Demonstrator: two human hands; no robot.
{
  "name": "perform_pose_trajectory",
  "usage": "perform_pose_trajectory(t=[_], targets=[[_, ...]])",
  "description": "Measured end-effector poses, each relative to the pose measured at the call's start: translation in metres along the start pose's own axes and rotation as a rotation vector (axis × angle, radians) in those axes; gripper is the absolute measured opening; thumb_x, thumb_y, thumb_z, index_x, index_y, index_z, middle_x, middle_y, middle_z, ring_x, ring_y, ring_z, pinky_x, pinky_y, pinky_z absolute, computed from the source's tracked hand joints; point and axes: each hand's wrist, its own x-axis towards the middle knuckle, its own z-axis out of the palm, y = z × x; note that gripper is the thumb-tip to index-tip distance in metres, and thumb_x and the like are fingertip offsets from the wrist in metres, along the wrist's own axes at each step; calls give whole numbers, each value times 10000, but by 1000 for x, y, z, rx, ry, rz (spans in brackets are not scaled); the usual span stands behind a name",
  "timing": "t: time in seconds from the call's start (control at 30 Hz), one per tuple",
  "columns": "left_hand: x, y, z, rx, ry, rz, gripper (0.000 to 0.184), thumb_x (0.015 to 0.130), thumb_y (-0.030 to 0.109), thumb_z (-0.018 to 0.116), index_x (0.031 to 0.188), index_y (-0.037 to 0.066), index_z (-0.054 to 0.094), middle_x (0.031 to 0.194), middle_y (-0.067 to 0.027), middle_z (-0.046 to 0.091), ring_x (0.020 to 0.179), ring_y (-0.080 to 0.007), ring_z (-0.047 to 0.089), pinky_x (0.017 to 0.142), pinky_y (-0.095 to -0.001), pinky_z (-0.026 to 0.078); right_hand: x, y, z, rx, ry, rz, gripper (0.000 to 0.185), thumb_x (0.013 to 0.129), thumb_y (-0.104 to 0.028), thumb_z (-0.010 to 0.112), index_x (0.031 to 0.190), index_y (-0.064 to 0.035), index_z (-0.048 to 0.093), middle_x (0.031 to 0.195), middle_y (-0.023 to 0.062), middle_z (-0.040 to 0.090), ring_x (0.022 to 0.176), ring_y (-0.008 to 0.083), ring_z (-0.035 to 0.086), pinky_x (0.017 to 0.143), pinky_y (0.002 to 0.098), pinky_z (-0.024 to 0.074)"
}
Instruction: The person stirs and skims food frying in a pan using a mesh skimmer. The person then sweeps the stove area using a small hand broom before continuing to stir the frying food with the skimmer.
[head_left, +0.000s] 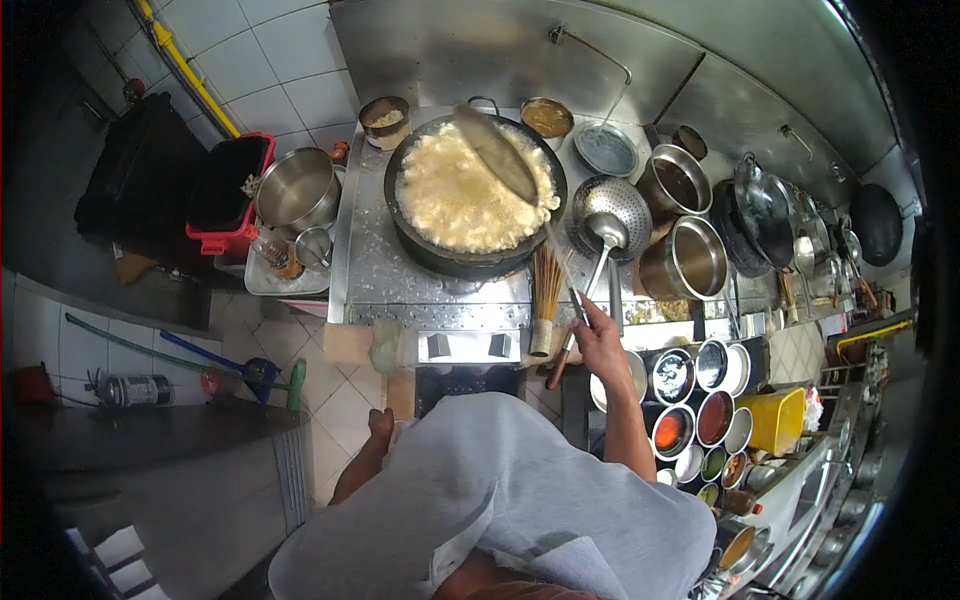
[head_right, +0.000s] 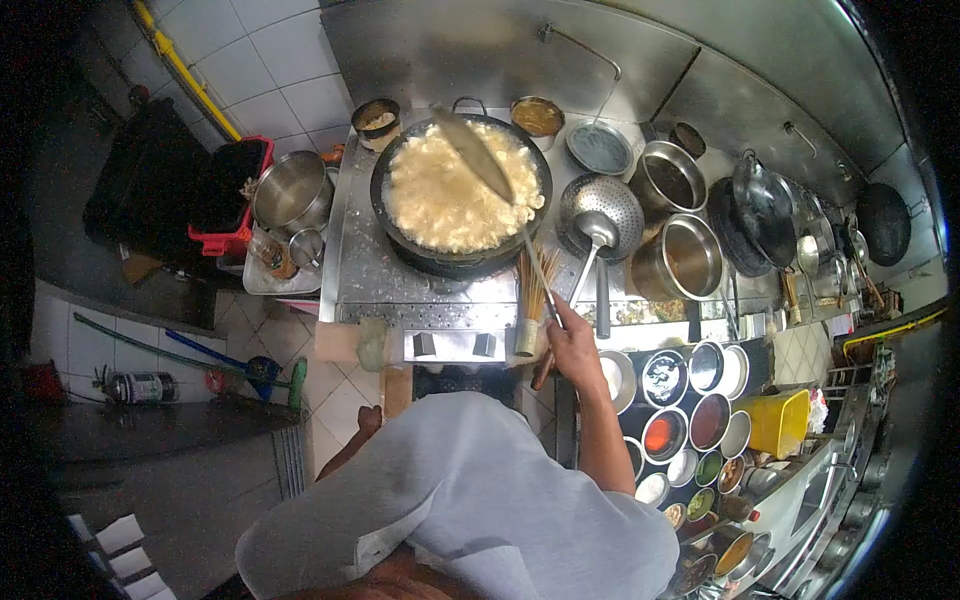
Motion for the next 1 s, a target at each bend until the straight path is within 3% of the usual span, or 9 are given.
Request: perform_pose_trajectory(t=[0.03, 0.17, 0.2, 0.27, 0.53, 0.6, 0.8, 0.97, 1.0], targets=[[-12, 12, -8, -29, 22, -48, 524, 812, 300, 583, 1106, -126, 504, 1101, -332, 582, 1050, -438, 580, 897, -455, 466, -3, -3, -1, 45, 26, 74, 448, 889, -37, 499, 1333, 19, 472, 1219, 223, 595, 1135, 280, 561, 986, 333, 394], [-21, 16, -8, -58, 18, -102, 533, 811, 304, 587, 1116, -124, 500, 1104, -329, 583, 1054, -442, 577, 900, -457, 464, -2, 40, 9, 116, 144, 56, 470, 883, -34, 474, 1349, 17, 455, 1206, 239, 589, 1131, 263, 556, 974, 321, 397], [-10, 1, 1, -61, 18, -100, 533, 811, 304, 587, 1116, -124, 500, 1104, -329, 583, 1054, -442, 577, 900, -457, 464, 0, 68, 19, 7, 185, -83, 495, 884, -21, 476, 1377, -32, 443, 937, 89, 518, 827, 149, 463, 720, 264, 357], [12, -27, 20, 10, -37, 64, 536, 807, 304, 595, 1107, -130, 502, 1100, -339, 580, 1050, -447, 576, 892, -453, 464, -17, 20, 18, 221, 92, 194, 537, 867, 18, 465, 1390, -105, 460, 682, -48, 486, 513, 37, 375, 455, 205, 317], [-24, 27, -11, -115, -75, -135, 538, 797, 281, 587, 1095, -154, 483, 1060, -349, 583, 1029, -437, 588, 871, -446, 467, -43, -31, 1, 421, 6, 286, 515, 895, 12, 462, 1392, -124, 462, 678, -52, 482, 494, 41, 356, 423, 211, 294], [-23, 29, -11, -117, -46, -110, 536, 794, 278, 585, 1097, -152, 481, 1056, -346, 585, 1027, -435, 589, 870, -444, 467, -50, -54, -18, 482, -109, 374, 504, 875, 29, 452, 1376, -24, 447, 822, 52, 591, 722, 129, 542, 656, 249, 446], [19, -10, 11, 15, 13, 140, 525, 792, 282, 590, 1089, -139, 488, 1064, -339, 581, 1036, -434, 583, 868, -448, 466, -55, -48, -25, 214, -94, 121, 483, 876, 22, 457, 1358, -11, 462, 809, 61, 617, 760, 133, 567, 744, 271, 454], [-22, 32, -20, -118, -65, -138, 526, 796, 294, 591, 1073, -144, 496, 1069, -346, 577, 1037, -435, 583, 866, -455, 468, -36, -3, -1, 54, -124, -46, 466, 895, -19, 498, 1360, -37, 471, 807, 42, 601, 652, 108, 559, 578, 249, 456], [-4, 8, 0, -58, 38, 21, 427, 802, 285, 569, 947, -116, 536, 939, -309, 594, 894, -413, 594, 772, -470, 476, -30, -2, 6, 65, -152, -18, 466, 894, -19, 497, 1359, -38, 470, 824, 63, 609, 654, 124, 575, 583, 258, 470]])
